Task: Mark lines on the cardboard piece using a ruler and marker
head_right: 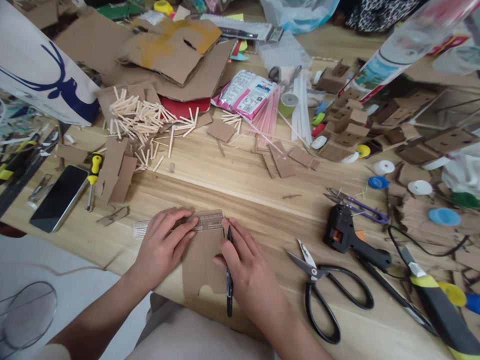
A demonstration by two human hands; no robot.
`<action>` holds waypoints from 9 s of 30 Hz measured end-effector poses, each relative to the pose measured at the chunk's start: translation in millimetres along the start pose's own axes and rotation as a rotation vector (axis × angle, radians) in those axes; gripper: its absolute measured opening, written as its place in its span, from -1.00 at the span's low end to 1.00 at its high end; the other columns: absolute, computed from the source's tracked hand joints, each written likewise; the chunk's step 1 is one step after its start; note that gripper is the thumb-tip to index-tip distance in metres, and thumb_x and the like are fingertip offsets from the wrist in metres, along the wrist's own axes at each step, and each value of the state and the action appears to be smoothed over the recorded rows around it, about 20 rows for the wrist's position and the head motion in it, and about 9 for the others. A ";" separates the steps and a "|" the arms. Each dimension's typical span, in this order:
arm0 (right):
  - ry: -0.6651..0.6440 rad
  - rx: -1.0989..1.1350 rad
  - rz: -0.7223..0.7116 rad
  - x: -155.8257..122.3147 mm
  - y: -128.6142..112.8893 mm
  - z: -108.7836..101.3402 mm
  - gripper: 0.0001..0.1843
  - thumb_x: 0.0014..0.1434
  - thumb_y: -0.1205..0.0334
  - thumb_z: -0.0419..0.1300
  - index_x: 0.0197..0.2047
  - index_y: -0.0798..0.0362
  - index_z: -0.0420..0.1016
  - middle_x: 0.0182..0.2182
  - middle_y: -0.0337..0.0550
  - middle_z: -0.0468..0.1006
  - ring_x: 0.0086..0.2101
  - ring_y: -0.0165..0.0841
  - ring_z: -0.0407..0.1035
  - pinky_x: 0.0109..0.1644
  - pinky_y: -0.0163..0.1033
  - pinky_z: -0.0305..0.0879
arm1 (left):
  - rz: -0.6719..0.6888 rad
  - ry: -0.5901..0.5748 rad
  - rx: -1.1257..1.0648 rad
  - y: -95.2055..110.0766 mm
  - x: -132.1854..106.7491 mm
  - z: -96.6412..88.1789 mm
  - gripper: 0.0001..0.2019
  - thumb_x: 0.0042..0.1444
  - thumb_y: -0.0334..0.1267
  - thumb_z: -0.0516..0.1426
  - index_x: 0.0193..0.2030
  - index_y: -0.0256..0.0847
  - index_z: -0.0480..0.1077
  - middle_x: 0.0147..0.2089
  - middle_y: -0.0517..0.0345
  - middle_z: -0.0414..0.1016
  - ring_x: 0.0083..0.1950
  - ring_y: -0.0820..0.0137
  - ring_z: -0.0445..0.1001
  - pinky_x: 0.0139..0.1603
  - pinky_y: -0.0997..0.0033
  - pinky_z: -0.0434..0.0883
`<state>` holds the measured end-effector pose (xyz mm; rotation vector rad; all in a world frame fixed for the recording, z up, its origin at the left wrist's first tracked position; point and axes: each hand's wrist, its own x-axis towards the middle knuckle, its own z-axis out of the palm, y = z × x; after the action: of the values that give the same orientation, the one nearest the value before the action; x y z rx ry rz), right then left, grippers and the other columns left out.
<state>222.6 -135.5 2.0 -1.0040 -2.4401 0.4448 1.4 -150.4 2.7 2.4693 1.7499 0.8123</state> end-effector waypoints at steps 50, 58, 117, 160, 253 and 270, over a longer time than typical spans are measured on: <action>0.013 0.584 0.607 109.3 28.4 5.3 -0.71 0.02 0.03 0.19 -0.55 -0.09 0.17 -0.70 -0.40 0.25 -0.62 -0.43 0.14 -0.49 -0.27 0.09 | 0.132 -0.109 0.213 0.6 1.3 4.8 -0.61 0.25 -0.43 0.12 0.15 -0.01 0.51 0.09 0.02 0.57 0.10 0.16 0.40 0.16 0.12 0.35; 0.015 0.515 0.534 107.1 31.6 9.4 -0.75 -0.02 0.17 0.15 -0.59 -0.09 0.11 -0.69 -0.40 0.22 -0.60 -0.43 0.13 -0.47 -0.28 0.06 | 0.147 -0.093 0.185 0.2 2.0 4.2 -0.64 0.25 -0.43 0.14 0.14 -0.07 0.51 0.08 -0.02 0.57 0.09 0.14 0.40 0.16 0.09 0.34; 0.144 0.468 0.447 71.5 12.7 -53.1 -0.44 0.33 -0.32 0.02 -0.40 -0.03 0.43 -0.57 -0.22 0.50 -0.66 -0.44 0.21 -0.58 -0.28 0.10 | 0.079 -0.087 0.090 -7.7 -0.4 5.4 -0.56 0.32 -0.42 0.11 0.31 -0.08 0.39 0.07 0.03 0.60 0.09 0.22 0.46 0.07 0.25 0.40; 0.009 0.354 0.256 -37.4 -35.4 -17.5 -0.89 0.38 0.33 0.08 -0.22 -0.06 0.35 -0.42 -0.21 0.57 -0.48 -0.35 0.50 -0.39 -0.31 0.45 | -0.546 -0.180 -0.609 -17.0 2.8 -26.6 -0.56 0.26 -0.31 0.09 0.28 -0.17 0.28 -0.17 0.11 0.54 -0.26 0.37 0.56 -0.29 0.37 0.58; 0.073 0.330 0.098 -48.5 -22.4 -11.0 -0.75 0.37 0.39 0.12 0.06 -0.04 0.44 -0.19 -0.05 0.70 -0.11 -0.18 0.61 -0.08 -0.09 0.60 | 0.110 -0.366 -0.035 -2.1 -18.1 -4.4 -0.47 0.43 -0.07 -0.03 0.44 -0.25 0.17 0.47 -0.18 0.26 0.51 0.09 0.22 0.48 -0.09 0.26; 0.046 0.856 0.646 62.0 13.2 -23.7 -0.82 0.17 0.03 0.18 -0.34 -0.05 0.38 -0.64 -0.38 0.36 -0.56 -0.38 0.31 -0.44 -0.27 0.28 | 0.121 -0.316 -0.060 -3.4 -19.2 1.6 -0.47 0.44 -0.04 -0.05 0.43 -0.24 0.21 0.45 -0.17 0.30 0.50 0.09 0.23 0.48 -0.08 0.26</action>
<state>203.8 -78.9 34.0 -1.3059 -1.5249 1.4842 -5.6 -165.6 -7.4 2.5152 1.4619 0.4388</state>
